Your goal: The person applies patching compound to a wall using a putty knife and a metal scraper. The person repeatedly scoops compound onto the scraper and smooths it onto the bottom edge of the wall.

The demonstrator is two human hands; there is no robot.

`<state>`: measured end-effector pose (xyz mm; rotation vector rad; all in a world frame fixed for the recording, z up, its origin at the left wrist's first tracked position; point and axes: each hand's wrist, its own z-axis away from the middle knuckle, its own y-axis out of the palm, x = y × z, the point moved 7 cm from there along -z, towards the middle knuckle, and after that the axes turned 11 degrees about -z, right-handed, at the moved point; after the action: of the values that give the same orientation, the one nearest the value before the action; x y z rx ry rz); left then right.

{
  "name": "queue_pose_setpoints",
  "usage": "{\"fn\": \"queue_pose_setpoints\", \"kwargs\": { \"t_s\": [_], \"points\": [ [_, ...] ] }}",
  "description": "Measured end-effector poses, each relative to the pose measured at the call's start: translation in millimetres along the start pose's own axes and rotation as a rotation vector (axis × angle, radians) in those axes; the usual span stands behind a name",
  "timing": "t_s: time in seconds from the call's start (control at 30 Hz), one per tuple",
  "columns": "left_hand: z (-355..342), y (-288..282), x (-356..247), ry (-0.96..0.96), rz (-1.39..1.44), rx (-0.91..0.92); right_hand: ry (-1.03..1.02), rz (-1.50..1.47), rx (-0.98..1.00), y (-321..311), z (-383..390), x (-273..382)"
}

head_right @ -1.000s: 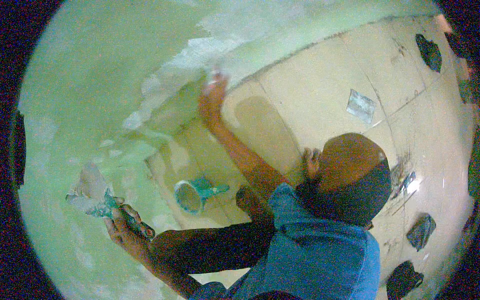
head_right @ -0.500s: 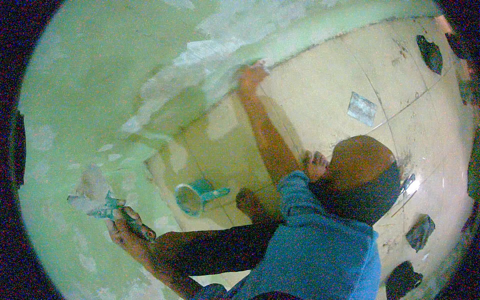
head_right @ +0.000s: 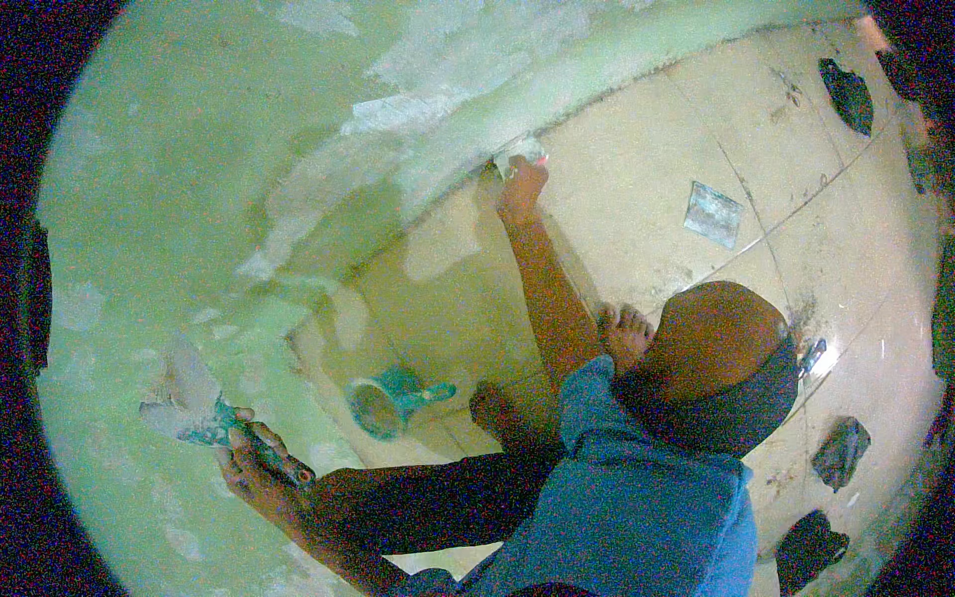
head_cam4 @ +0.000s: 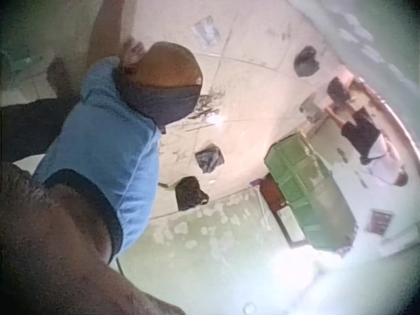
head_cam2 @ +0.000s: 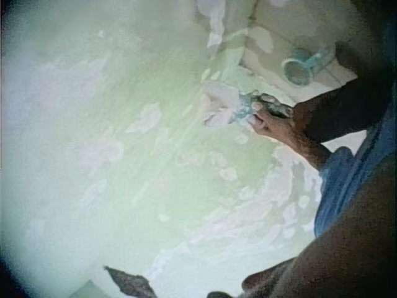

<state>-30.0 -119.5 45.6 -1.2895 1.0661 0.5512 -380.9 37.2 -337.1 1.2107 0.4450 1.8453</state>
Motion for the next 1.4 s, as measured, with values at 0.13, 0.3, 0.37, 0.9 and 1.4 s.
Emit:
{"fn": "queue_pose_setpoints", "kwargs": {
  "t_s": [0.13,0.3,0.37,0.9,1.4],
  "points": [
    [5,1,-2,-0.034,-0.012,-0.068,-0.045,0.063,-0.008,20,0,11],
    [-3,-6,9,0.051,-0.028,0.044,-0.359,0.431,0.100,100,110,28],
    [-2,-5,4,0.041,-0.015,0.009,-0.545,0.558,0.328,108,142,20],
    [-13,-14,22,0.079,0.031,-0.087,-0.409,0.591,0.349,64,144,-51],
    [-9,-17,38,0.006,0.204,-0.126,-0.111,0.473,0.235,23,117,-138]
  ]
}}
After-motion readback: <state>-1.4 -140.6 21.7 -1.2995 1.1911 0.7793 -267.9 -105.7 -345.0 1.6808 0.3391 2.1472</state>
